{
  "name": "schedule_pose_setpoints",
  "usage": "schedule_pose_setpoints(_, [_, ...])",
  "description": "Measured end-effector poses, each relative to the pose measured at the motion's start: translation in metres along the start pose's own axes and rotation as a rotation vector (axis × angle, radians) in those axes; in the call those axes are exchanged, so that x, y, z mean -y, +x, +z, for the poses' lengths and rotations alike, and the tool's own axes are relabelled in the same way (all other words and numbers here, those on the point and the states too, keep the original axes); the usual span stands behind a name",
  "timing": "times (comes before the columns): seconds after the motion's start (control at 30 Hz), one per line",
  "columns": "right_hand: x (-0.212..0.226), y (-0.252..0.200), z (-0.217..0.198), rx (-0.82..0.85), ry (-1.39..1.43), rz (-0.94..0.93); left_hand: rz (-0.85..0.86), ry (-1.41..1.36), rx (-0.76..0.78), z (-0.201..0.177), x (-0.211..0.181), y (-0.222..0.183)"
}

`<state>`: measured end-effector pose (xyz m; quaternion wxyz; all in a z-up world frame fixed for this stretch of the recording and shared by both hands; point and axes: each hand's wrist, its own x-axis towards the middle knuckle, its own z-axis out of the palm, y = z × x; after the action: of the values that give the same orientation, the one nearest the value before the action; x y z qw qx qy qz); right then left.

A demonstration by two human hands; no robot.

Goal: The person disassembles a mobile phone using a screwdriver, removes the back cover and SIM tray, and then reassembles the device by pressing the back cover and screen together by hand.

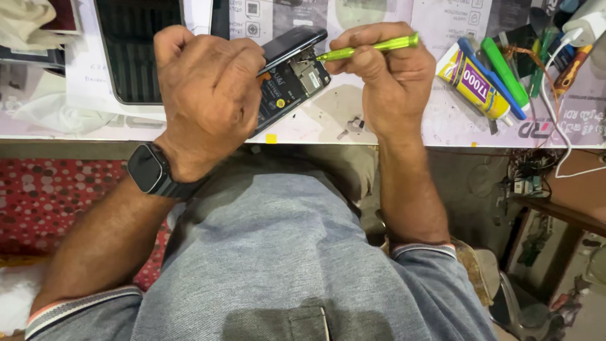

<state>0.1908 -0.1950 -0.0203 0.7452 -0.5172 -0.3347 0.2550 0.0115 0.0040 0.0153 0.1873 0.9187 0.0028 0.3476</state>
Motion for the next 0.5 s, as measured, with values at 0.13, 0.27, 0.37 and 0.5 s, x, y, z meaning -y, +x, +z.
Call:
schedule_pose_setpoints(0.13, [0.002,-0.003,-0.010,-0.038,0.044,-0.077,0.019,-0.003,-0.017,0.003,0.003,-0.002])
schedule_pose_setpoints(0.27, [0.012,-0.006,-0.028,-0.089,0.057,-0.081,0.019,0.005,0.005,0.003,0.004,-0.006])
schedule_pose_setpoints(0.37, [0.014,-0.010,-0.032,-0.095,0.015,-0.085,0.045,0.020,0.011,0.003,0.004,-0.007])
schedule_pose_setpoints(0.5, [0.011,-0.013,-0.033,-0.118,0.019,-0.036,0.149,0.075,0.020,0.000,0.001,-0.011])
